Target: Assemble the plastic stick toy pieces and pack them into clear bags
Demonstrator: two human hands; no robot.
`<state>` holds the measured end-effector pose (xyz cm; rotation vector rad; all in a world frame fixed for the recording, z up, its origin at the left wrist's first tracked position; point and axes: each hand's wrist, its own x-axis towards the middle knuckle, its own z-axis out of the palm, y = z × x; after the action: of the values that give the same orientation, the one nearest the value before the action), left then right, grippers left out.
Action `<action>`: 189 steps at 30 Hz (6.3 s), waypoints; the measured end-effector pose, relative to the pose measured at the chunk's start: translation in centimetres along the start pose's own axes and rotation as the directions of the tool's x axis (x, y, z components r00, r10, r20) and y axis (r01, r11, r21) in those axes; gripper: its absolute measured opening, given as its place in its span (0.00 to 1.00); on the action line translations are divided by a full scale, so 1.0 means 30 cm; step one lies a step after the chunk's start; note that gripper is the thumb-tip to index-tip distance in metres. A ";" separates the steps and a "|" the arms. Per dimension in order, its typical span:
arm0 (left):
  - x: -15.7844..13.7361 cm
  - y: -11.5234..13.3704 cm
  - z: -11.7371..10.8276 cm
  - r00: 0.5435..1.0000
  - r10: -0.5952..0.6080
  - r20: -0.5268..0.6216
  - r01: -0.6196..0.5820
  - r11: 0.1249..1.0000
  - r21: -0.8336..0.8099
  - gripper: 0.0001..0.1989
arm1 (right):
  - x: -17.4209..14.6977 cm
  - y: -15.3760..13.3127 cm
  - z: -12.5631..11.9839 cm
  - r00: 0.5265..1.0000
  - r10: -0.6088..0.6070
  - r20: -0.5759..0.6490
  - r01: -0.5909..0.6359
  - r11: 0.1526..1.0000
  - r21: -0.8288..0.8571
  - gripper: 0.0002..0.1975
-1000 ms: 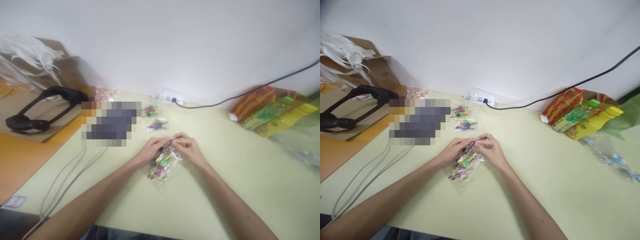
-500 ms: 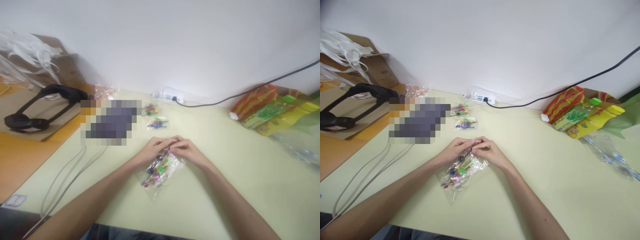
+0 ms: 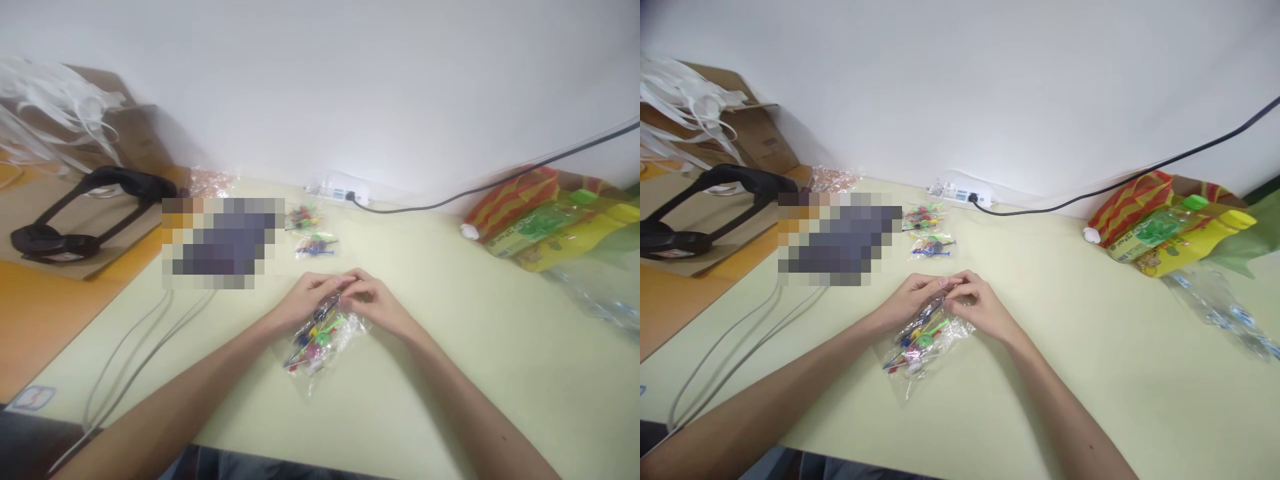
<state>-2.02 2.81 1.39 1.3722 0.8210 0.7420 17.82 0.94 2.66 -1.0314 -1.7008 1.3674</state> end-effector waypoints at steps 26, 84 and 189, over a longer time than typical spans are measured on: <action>-0.007 -0.008 0.007 1.000 0.006 0.000 -0.006 0.994 -0.112 0.21 | -0.033 -0.014 -0.112 0.952 -0.019 0.304 0.084 0.976 -0.201 0.05; -0.007 0.010 0.014 0.997 0.029 -0.069 -0.024 0.996 0.081 0.20 | -0.147 0.013 -0.020 0.987 -0.024 0.158 0.078 0.937 -0.342 0.08; -0.007 -0.024 -0.055 0.907 0.403 -0.126 0.006 0.286 0.958 0.20 | -0.085 0.089 0.002 0.836 0.082 -0.543 -0.083 0.996 0.023 0.23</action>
<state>-3.53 3.47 0.66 2.5387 1.5474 0.7036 19.26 -1.08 -0.08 -1.3548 -1.2389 0.9872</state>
